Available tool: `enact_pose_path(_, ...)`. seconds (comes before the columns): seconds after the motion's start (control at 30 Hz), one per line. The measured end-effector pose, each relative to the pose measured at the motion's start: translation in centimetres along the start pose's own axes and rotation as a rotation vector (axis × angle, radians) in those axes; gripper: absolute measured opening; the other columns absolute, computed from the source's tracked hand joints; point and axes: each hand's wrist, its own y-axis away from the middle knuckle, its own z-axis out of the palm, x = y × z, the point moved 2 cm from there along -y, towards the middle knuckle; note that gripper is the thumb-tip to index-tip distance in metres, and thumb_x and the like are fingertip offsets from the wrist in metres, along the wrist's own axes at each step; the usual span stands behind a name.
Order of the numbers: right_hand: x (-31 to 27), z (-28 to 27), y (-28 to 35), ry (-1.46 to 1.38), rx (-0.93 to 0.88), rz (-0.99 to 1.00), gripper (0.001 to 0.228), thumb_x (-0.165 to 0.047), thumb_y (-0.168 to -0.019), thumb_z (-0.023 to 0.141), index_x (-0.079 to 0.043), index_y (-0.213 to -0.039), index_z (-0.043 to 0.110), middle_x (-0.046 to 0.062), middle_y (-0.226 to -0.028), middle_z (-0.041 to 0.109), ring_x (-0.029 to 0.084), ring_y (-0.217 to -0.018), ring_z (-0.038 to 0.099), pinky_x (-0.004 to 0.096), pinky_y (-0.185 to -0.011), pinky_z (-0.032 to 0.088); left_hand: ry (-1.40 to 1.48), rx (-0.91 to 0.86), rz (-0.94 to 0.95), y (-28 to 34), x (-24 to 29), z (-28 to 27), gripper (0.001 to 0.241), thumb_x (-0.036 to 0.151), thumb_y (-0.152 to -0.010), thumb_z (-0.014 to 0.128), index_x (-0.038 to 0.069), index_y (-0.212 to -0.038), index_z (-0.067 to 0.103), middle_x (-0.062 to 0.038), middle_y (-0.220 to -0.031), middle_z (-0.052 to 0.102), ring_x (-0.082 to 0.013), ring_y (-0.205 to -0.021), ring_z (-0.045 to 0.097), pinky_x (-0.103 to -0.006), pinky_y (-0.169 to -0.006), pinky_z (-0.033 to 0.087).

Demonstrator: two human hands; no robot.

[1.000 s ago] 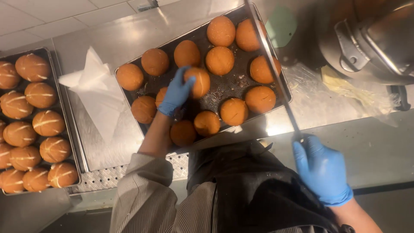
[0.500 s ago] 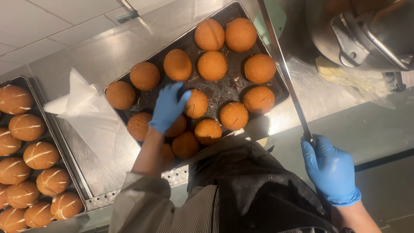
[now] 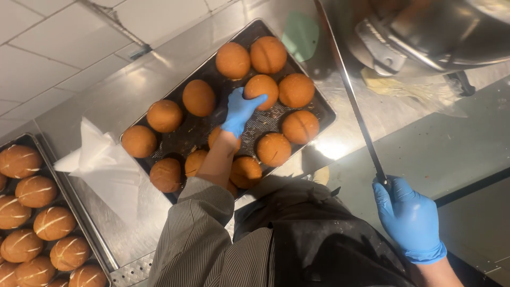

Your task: Slicing a cross shape into the top of round bread rolls using a serrated knife.

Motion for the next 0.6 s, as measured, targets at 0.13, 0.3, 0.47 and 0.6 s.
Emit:
enact_pose_path(0.13, 2.0, -1.4, 0.2, -0.091, 0.017, 0.013, 0.02, -0.023, -0.096, 0.071, -0.005, -0.106, 0.071, 0.016, -0.075, 0.069, 0.036, -0.065, 0.069, 0.041, -0.059, 0.053, 0.226, 0.091, 0.339, -0.3, -1.0, 2.7, 0.059, 0.011, -0.076, 0.089, -0.009, -0.124, 0.062, -0.018, -0.118, 0.071, -0.0227, -0.103, 0.072, -0.0392, -0.088, 0.062)
enact_pose_path(0.3, 5.9, -3.1, 0.4, -0.111, 0.025, -0.096, 0.018, -0.021, -0.094, 0.071, -0.006, -0.104, 0.071, 0.018, -0.077, 0.07, 0.038, -0.068, 0.069, 0.042, -0.06, 0.053, 0.905, 0.125, 0.177, 5.9, 3.7, 1.9, 0.061, 0.023, -0.084, 0.085, 0.004, -0.134, 0.054, -0.014, -0.13, 0.064, -0.0267, -0.117, 0.066, -0.0435, -0.101, 0.056)
enact_pose_path(0.47, 9.1, -4.2, 0.2, -0.3, -0.05, -0.175, 0.019, -0.019, -0.091, 0.071, -0.007, -0.106, 0.072, 0.015, -0.076, 0.071, 0.032, -0.064, 0.072, 0.038, -0.058, 0.054, 1.389, 0.046, 0.201, 15.3, 11.3, 4.8, 0.077, 0.057, -0.089, 0.066, 0.012, -0.148, 0.046, -0.012, -0.149, 0.052, -0.0333, -0.138, 0.051, -0.0598, -0.116, 0.04)
enact_pose_path(0.6, 11.3, -4.3, -0.3, -0.4, -0.08, -0.288, 0.017, -0.017, -0.09, 0.071, -0.008, -0.105, 0.072, 0.013, -0.073, 0.072, 0.03, -0.061, 0.072, 0.036, -0.056, 0.054, 1.665, -0.361, 0.382, 22.1, 16.5, 10.0, 0.096, 0.068, -0.088, 0.061, 0.011, -0.16, 0.032, -0.017, -0.164, 0.034, -0.0394, -0.151, 0.036, -0.0738, -0.122, 0.027)
